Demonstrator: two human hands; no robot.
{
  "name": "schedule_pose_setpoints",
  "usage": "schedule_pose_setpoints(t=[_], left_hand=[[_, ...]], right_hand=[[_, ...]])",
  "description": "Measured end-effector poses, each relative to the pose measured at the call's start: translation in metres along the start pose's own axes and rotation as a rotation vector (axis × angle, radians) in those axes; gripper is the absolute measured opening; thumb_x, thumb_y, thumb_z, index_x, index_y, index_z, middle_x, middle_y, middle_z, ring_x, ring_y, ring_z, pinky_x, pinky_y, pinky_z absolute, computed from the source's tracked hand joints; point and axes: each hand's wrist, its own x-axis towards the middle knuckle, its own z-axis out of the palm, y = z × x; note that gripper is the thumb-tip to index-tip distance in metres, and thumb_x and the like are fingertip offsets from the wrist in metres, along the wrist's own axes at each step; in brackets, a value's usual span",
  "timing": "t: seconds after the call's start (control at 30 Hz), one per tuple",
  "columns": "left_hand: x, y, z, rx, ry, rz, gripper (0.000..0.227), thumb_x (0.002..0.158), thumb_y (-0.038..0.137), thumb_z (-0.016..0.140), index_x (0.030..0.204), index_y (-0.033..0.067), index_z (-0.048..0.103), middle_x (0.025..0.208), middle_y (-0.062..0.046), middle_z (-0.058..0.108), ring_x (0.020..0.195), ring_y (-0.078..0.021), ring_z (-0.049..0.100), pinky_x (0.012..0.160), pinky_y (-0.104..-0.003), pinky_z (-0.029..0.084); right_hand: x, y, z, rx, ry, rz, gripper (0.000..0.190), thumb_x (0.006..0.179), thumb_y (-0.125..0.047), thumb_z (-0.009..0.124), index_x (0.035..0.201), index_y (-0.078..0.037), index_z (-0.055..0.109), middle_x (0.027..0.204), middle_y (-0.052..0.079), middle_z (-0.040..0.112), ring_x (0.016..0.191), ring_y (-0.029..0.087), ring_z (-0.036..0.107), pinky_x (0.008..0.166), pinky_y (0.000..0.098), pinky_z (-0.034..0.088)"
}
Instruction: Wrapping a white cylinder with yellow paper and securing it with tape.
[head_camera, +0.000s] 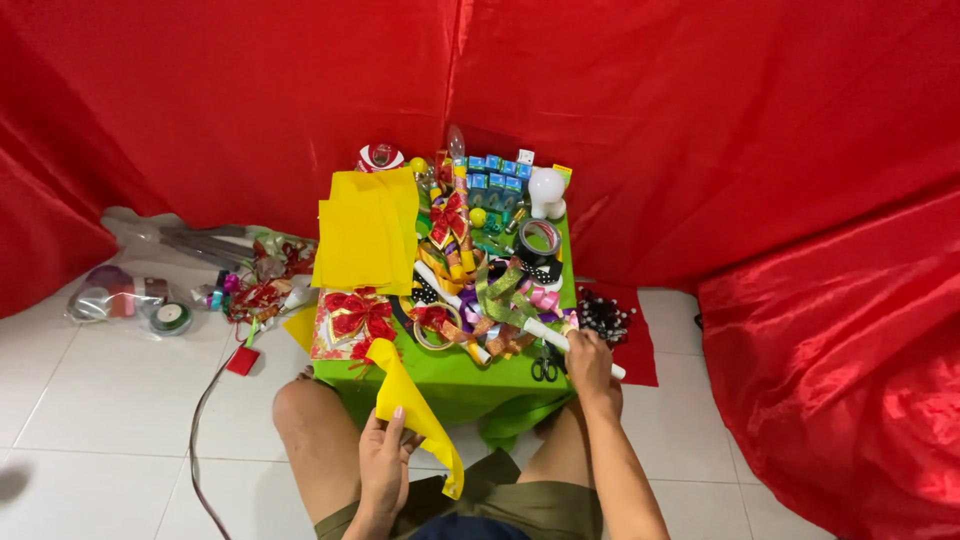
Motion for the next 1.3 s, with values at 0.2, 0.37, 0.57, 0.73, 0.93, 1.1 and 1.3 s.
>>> schedule_pose_setpoints(t=[0.2,0.37,0.57,0.73,0.93,1.1,1.3], left_hand=[[0.003,0.0,-0.004,-0.012,-0.005,-0.003,0.026,0.1,0.019,0.063,0.123,0.0059,0.061,0.109,-0.012,0.069,0.09,-0.0256,0.067,0.076,-0.043,0.058],[0.004,0.006,0.001,-0.032,-0.034,0.019,0.025,0.1,0.017,0.062,0.123,0.0062,0.061,0.108,-0.012,0.07,0.089,-0.0249,0.068,0.075,-0.042,0.058],[0.007,0.006,0.005,-0.071,-0.053,0.038,0.025,0.101,0.016,0.061,0.123,0.0048,0.06,0.11,-0.014,0.071,0.092,-0.0268,0.07,0.075,-0.044,0.061],[0.013,0.013,0.007,-0.213,-0.123,0.028,0.022,0.101,0.018,0.062,0.121,0.0102,0.061,0.111,-0.01,0.074,0.095,-0.0216,0.069,0.076,-0.04,0.057],[0.007,0.045,0.024,-0.316,-0.221,0.024,0.023,0.101,0.019,0.061,0.122,0.0124,0.058,0.11,-0.009,0.076,0.092,-0.0225,0.073,0.062,-0.033,0.057],[0.011,0.056,0.036,-0.38,-0.178,0.064,0.025,0.101,0.02,0.06,0.126,0.0178,0.057,0.121,-0.005,0.071,0.11,-0.0216,0.068,0.076,-0.041,0.059],[0.006,0.065,0.048,-0.393,-0.146,0.093,0.027,0.101,0.017,0.06,0.127,0.0151,0.057,0.123,-0.006,0.07,0.115,-0.0216,0.066,0.084,-0.046,0.06]], right_hand=[[-0.017,-0.001,0.007,-0.008,-0.124,0.05,0.046,0.073,-0.012,0.089,0.115,0.0,0.073,0.114,0.023,0.072,0.115,0.034,0.065,0.1,0.0458,0.05],[-0.015,-0.009,-0.013,0.109,-0.286,0.12,0.047,0.091,-0.024,0.073,0.128,0.003,0.066,0.137,0.034,0.059,0.144,0.045,0.045,0.126,0.0549,0.027],[-0.004,-0.015,-0.029,0.034,-0.47,0.095,0.049,0.097,-0.033,0.063,0.134,0.0,0.062,0.129,0.029,0.066,0.147,0.045,0.04,0.127,0.058,0.023],[0.006,-0.018,-0.041,0.126,-0.562,0.197,0.047,0.102,-0.038,0.053,0.119,0.003,0.068,0.141,0.031,0.057,0.153,0.046,0.031,0.127,0.0593,0.019],[0.002,-0.103,-0.089,0.554,-0.358,0.334,0.042,0.095,-0.032,0.069,0.127,-0.005,0.065,0.094,0.006,0.061,0.072,0.021,0.057,0.058,0.0355,0.052],[-0.032,-0.187,-0.134,1.008,-0.318,0.156,0.045,0.083,-0.034,0.084,0.121,-0.015,0.071,0.089,-0.002,0.061,0.062,0.011,0.051,0.059,0.0266,0.047],[-0.042,-0.228,-0.13,0.909,0.107,-0.185,0.039,0.08,-0.016,0.089,0.088,-0.007,0.051,0.106,0.013,0.061,0.097,0.028,0.063,0.086,0.0376,0.055]])
